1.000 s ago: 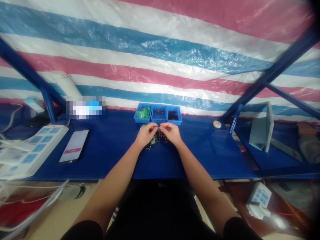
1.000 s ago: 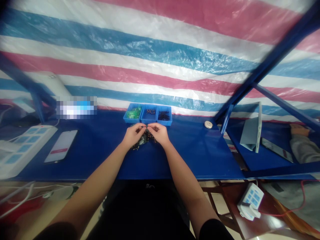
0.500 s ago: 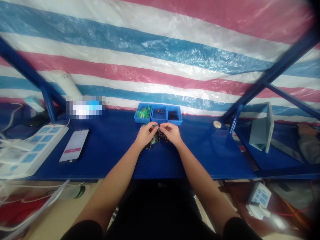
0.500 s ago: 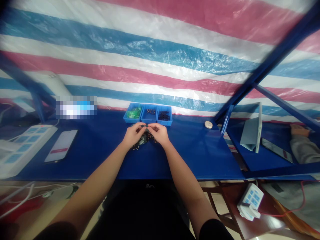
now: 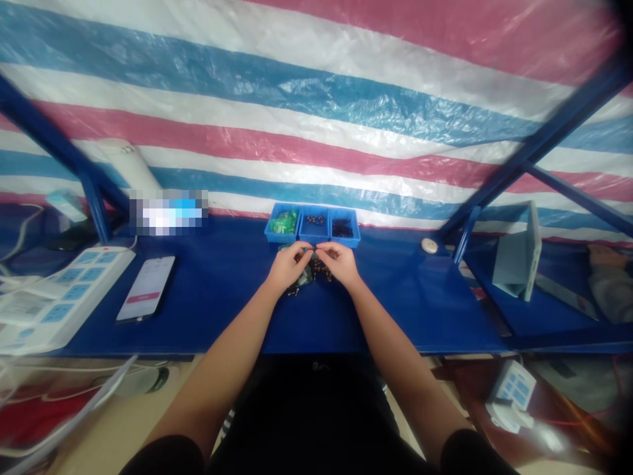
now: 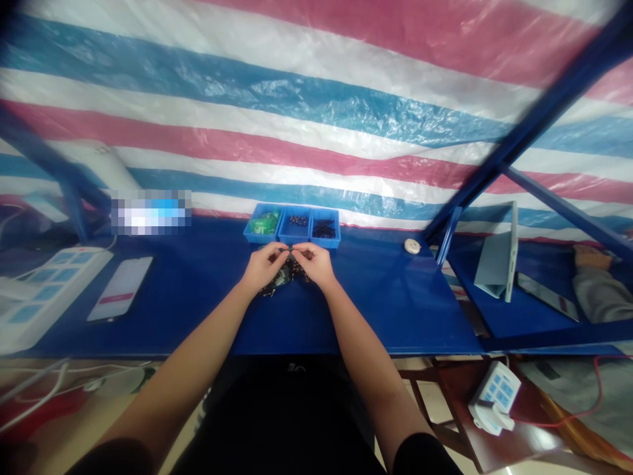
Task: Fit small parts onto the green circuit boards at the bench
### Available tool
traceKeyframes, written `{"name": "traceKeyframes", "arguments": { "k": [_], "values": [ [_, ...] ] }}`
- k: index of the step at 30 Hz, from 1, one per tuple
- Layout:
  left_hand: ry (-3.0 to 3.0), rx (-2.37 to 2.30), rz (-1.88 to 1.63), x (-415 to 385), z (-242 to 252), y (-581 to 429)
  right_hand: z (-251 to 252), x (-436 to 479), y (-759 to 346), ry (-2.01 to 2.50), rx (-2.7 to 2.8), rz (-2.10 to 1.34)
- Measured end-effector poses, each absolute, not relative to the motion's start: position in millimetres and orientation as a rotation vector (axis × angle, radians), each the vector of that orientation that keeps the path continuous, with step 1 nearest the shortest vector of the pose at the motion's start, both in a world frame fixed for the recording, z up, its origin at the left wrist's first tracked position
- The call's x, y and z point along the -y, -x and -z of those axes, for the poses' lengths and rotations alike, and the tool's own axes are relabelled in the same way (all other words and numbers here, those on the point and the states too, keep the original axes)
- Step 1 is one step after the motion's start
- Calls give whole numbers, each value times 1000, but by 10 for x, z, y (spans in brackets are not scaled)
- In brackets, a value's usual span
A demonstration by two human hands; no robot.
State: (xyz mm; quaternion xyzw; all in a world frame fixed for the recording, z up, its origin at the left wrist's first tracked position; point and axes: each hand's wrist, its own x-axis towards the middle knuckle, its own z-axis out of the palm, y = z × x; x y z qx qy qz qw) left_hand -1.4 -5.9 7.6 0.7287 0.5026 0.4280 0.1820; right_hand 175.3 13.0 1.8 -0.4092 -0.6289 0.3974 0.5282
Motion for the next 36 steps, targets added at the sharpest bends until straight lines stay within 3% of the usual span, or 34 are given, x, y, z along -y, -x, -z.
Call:
{"name": "traceKeyframes", "arguments": {
  "k": [36],
  "values": [
    [-2050, -1402, -1150, 56, -79, 32, -18, -132, -1752, 987, 1472, -1012]
  ]
}}
